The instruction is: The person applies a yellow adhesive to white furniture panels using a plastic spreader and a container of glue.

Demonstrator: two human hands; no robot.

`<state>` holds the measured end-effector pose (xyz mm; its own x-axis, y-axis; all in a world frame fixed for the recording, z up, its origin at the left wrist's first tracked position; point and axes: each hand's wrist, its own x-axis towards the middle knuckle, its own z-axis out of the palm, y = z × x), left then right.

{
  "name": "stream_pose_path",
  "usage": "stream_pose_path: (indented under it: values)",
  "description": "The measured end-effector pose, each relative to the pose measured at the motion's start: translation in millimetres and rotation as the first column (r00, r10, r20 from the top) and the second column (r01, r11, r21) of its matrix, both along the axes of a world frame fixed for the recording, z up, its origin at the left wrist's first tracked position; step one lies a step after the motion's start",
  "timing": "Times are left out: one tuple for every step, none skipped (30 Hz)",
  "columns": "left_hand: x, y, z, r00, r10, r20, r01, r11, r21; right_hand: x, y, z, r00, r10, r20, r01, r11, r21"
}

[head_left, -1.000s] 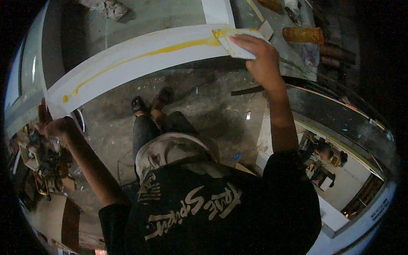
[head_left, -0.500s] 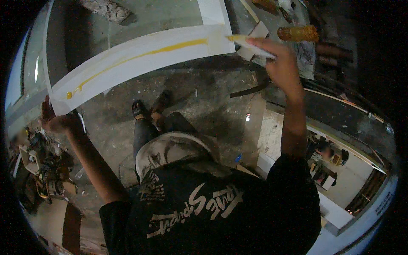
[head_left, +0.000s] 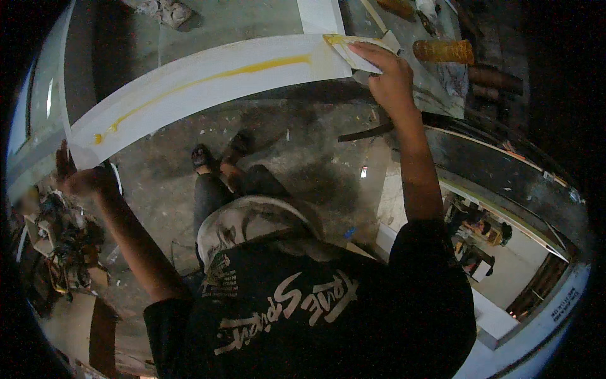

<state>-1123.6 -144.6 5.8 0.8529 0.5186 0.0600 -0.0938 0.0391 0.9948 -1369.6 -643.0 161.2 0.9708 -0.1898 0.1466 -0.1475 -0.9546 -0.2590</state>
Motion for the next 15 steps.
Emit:
stream_pose_path:
  values:
    - [-2, -3, 5, 1.000, -0.001, -0.004, 0.002, 0.998, 0.068, -1, 1, 1, 0.997, -0.062, -0.036, 0.062, 0.998, -0.011]
    - [-5, -4, 10, 0.999, -0.033, 0.011, 0.031, 0.995, 0.092, 1, 1, 1, 0.996, -0.052, -0.067, 0.053, 0.999, 0.009]
    - [-8, -3, 15, 1.000, -0.019, 0.024, 0.019, 1.000, -0.003, 0, 2, 1, 0.996, -0.050, -0.077, 0.053, 0.998, 0.037]
    - [-12, 1, 19, 0.996, -0.086, 0.024, 0.086, 0.996, -0.006, 0, 3, 2, 0.995, -0.040, -0.094, 0.043, 0.999, 0.029]
    - [-13, 4, 21, 0.999, -0.002, 0.038, 0.005, 0.995, -0.100, 0, 4, 2, 0.996, -0.050, -0.077, 0.054, 0.998, 0.045]
    - [-20, 14, 24, 0.955, -0.256, 0.151, 0.297, 0.806, -0.513, 0, 4, 3, 0.985, -0.124, -0.121, 0.131, 0.990, 0.054]
    - [-13, 13, 19, 0.901, -0.347, 0.262, 0.429, 0.614, -0.662, 1, 4, 3, 0.996, -0.062, -0.062, 0.065, 0.996, 0.059]
    - [-17, 20, 18, 0.840, -0.412, 0.353, 0.511, 0.383, -0.769, 3, 3, 4, 0.994, -0.074, -0.078, 0.077, 0.997, 0.032]
    - [-6, 17, 10, 0.940, -0.314, 0.135, 0.337, 0.784, -0.522, 6, 1, 5, 0.996, -0.043, -0.074, 0.043, 0.999, 0.009]
    - [-2, 17, 5, 0.989, -0.108, -0.102, 0.098, 0.990, -0.102, 8, 0, 6, 0.992, -0.085, -0.096, 0.087, 0.996, 0.008]
    - [0, 16, 1, 0.994, -0.110, -0.020, 0.107, 0.987, -0.119, 10, -1, 7, 0.985, -0.067, -0.160, 0.064, 0.998, -0.027]
    - [2, 14, -2, 0.998, -0.058, -0.001, 0.057, 0.982, -0.181, 10, -1, 9, 0.983, -0.035, -0.181, 0.025, 0.998, -0.054]
    - [3, 12, -4, 1.000, 0.003, 0.019, 0.002, 0.971, -0.240, 8, -1, 10, 0.972, -0.057, -0.228, 0.045, 0.997, -0.058]
    - [3, 9, -4, 1.000, -0.007, 0.013, 0.011, 0.970, -0.244, 4, 1, 11, 0.966, -0.037, -0.255, 0.026, 0.999, -0.046]
    - [1, 6, -2, 1.000, 0.026, 0.001, -0.025, 0.978, -0.206, -2, 4, 13, 0.959, -0.006, -0.284, 0.000, 1.000, -0.022]
